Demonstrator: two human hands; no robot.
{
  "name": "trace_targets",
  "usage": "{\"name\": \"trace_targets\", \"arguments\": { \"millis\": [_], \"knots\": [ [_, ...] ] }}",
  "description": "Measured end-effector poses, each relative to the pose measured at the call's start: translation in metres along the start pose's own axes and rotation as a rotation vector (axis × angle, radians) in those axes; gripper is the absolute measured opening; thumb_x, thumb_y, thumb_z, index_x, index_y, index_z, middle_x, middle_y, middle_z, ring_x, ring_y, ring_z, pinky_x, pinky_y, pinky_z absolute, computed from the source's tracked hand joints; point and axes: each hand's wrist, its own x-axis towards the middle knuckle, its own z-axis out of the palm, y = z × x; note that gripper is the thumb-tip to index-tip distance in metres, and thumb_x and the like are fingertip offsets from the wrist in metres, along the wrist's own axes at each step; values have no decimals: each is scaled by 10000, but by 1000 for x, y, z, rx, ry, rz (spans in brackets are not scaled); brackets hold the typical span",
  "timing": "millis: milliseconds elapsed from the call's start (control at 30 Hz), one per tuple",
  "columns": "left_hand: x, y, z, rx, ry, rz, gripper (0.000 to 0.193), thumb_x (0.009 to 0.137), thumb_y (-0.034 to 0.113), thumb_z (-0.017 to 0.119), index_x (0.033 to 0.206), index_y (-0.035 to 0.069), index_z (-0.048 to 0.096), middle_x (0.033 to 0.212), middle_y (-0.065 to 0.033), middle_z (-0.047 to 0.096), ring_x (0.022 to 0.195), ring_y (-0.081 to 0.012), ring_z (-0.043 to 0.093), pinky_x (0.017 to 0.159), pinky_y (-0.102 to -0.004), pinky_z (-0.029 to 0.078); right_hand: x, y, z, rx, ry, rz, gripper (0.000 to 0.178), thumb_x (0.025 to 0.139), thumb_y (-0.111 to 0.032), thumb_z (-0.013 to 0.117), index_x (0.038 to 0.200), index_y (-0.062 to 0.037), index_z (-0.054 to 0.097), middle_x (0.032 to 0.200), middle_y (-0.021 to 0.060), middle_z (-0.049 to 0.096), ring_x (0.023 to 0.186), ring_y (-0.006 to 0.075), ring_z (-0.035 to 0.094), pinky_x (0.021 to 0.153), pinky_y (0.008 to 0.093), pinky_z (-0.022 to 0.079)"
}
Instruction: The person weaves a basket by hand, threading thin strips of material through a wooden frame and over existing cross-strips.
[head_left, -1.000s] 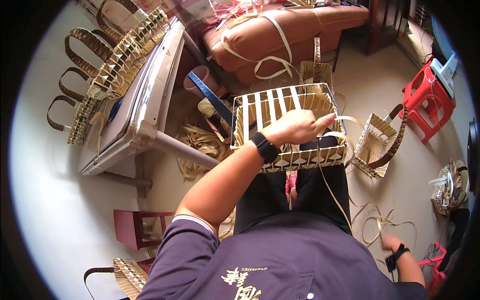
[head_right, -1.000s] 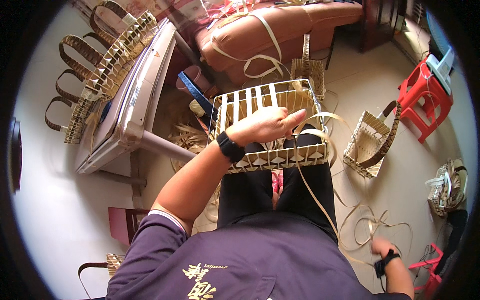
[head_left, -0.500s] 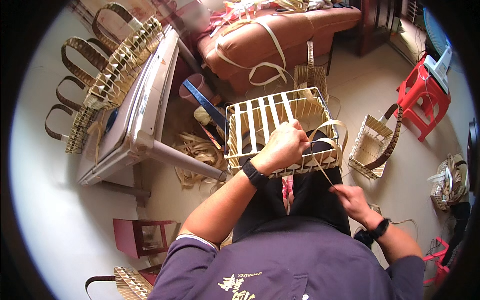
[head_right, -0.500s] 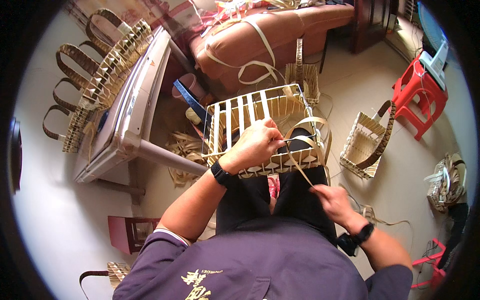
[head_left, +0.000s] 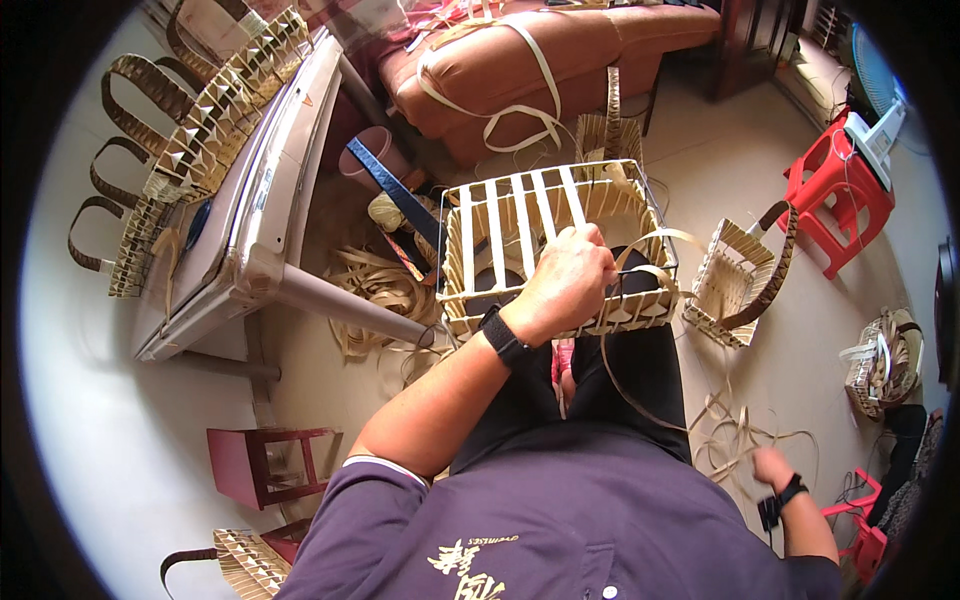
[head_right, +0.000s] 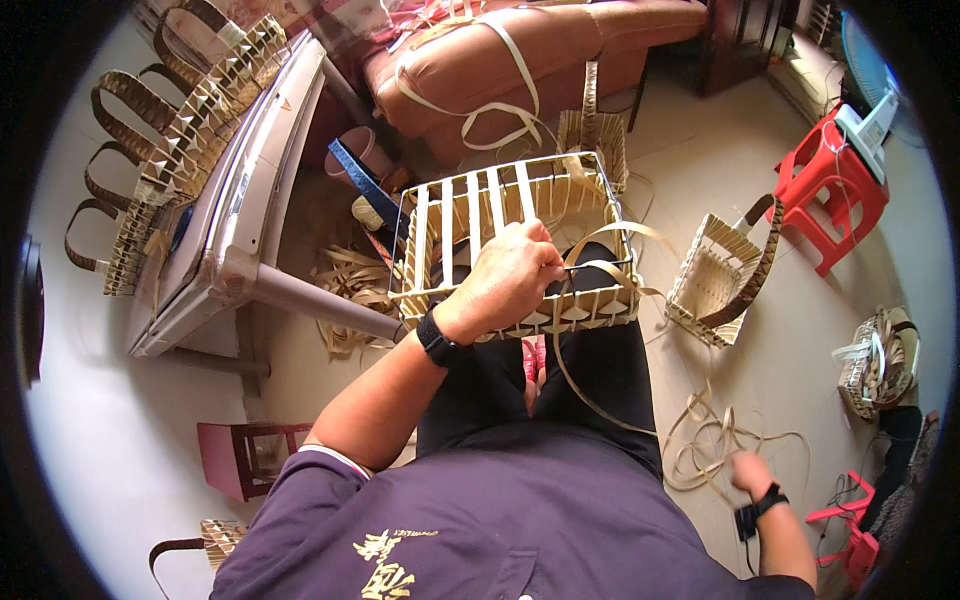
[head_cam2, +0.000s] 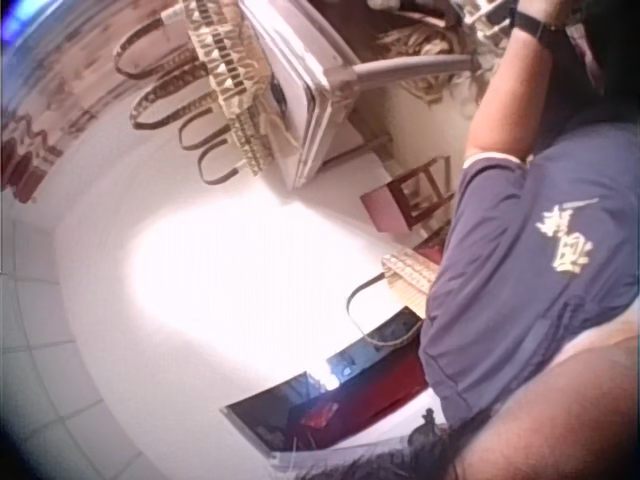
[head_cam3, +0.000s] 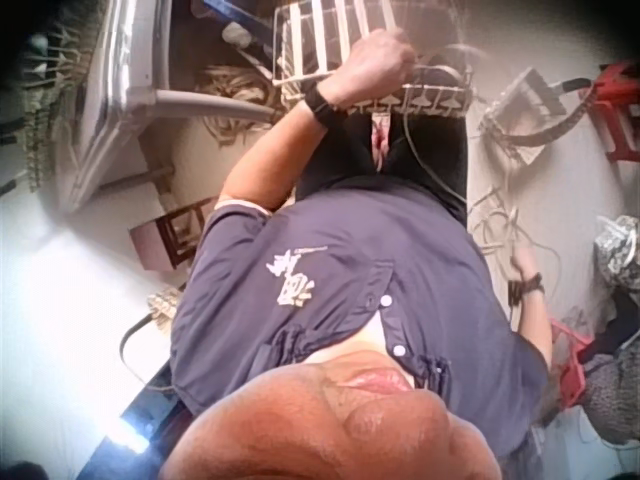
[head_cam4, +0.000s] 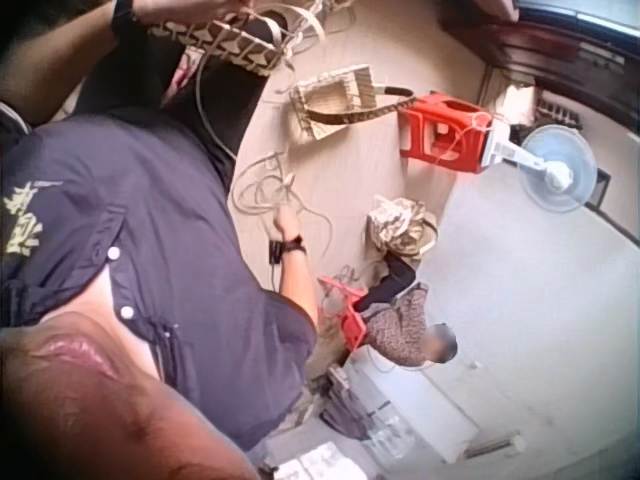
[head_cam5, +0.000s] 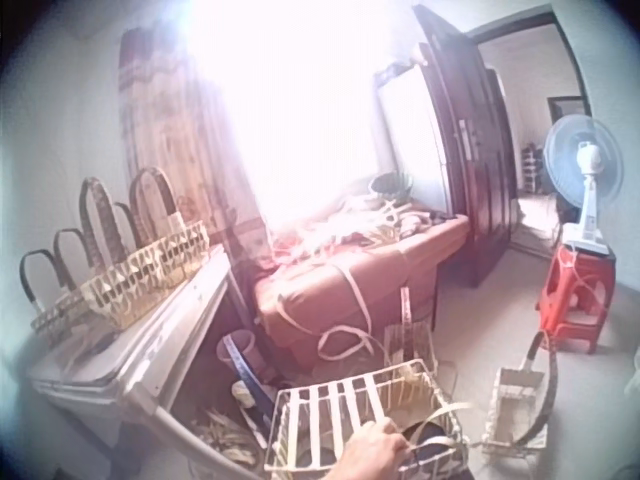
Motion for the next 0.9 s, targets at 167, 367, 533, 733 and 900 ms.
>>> {"name": "trace_targets", "arguments": {
  "millis": [167,367,533,733,900],
  "knots": [
    [-9,-14,2,-31,31,-36,127,936,130,769,906,15,816,1046,-147,698,1030,-373,663,940,-470,547,-18,-269,-271,671,763,-679,313,997,-60,669,1305,-11,693,1068,191,744,1007,337,735,897,418,588],
    [-2,-9,1,-31,5,-76,142,933,142,756,920,22,832,1057,-157,704,1027,-377,656,952,-479,538,-18,-340,-313,1390,172,-828,392,1133,-161,622,1486,6,603,1073,60,763,889,133,686,804,300,568],
    [-7,-9,6,-42,44,-46,115,941,117,766,921,14,815,1045,-138,693,1038,-366,672,929,-466,555,-17,-260,-273,1268,61,-594,249,1104,-227,671,1102,-3,779,793,-3,656,716,85,579,659,266,484],
    [-9,3,2,47,60,-33,118,941,130,770,919,21,812,1044,-130,695,1030,-360,660,934,-464,539,9,-87,-91,1006,188,-230,224,974,-183,769,847,0,788,718,26,690,662,135,597,640,350,502],
    [-3,-17,17,-93,74,-25,113,938,127,767,918,26,814,1040,-127,695,1036,-355,660,936,-464,543,-100,114,166,-136,-608,363,394,791,-451,869,1024,-133,878,1170,192,820,1103,355,794,961,506,617]
  ]
}}
